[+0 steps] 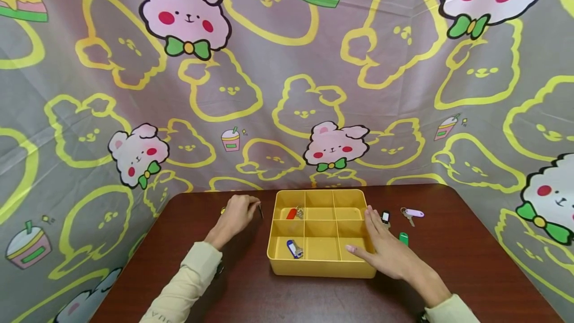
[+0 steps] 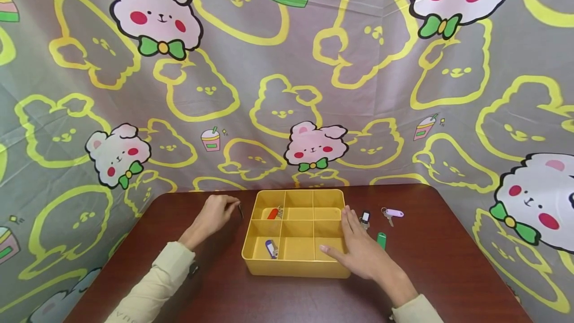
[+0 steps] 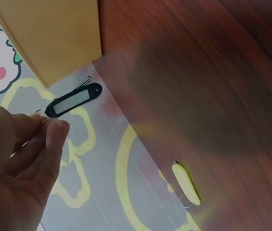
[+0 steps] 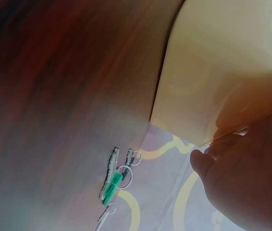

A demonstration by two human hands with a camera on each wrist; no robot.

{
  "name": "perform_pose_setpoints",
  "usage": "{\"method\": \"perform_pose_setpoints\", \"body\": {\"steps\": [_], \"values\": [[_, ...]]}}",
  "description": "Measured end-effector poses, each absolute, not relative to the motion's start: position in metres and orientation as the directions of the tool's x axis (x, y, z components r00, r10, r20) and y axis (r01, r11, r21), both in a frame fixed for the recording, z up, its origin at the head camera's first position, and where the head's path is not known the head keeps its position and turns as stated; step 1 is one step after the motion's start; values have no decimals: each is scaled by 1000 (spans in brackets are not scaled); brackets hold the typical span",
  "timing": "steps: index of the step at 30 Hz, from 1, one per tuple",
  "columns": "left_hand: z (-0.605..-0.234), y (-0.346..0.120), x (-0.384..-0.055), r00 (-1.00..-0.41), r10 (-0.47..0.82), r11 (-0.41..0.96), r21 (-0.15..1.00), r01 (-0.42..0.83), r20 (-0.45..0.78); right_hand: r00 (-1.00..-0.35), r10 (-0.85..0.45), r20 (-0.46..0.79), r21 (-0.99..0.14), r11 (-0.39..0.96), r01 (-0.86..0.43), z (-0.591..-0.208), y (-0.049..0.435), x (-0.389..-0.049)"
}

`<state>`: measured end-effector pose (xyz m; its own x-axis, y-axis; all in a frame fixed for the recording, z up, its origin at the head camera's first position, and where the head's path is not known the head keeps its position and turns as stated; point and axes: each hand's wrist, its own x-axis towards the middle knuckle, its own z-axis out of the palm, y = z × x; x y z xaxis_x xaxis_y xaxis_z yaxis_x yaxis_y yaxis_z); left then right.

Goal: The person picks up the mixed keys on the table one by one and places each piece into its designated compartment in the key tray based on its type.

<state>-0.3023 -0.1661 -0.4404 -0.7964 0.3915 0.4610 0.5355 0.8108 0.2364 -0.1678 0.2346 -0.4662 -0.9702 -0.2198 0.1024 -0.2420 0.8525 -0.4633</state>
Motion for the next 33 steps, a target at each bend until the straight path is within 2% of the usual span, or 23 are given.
{"method": "perform_pose_setpoints", "body": {"steps": [4, 11, 20, 33], "values": [[-439, -165, -303, -794, 376, 803, 259, 536, 478, -971, -219, 99, -461, 854, -240, -466, 235, -168], [-434, -163, -300, -861, 300, 771, 426, 473, 412, -970, -219, 103, -459, 855, -242, -466, 235, -168], [-427, -166, -297, -895, 245, 707, 563, 428, 373, -970, -216, 114, -450, 859, -244, -467, 234, -168], [-423, -168, -297, -911, 200, 655, 642, 399, 362, -970, -214, 119, -442, 863, -245, -466, 233, -167]]}}
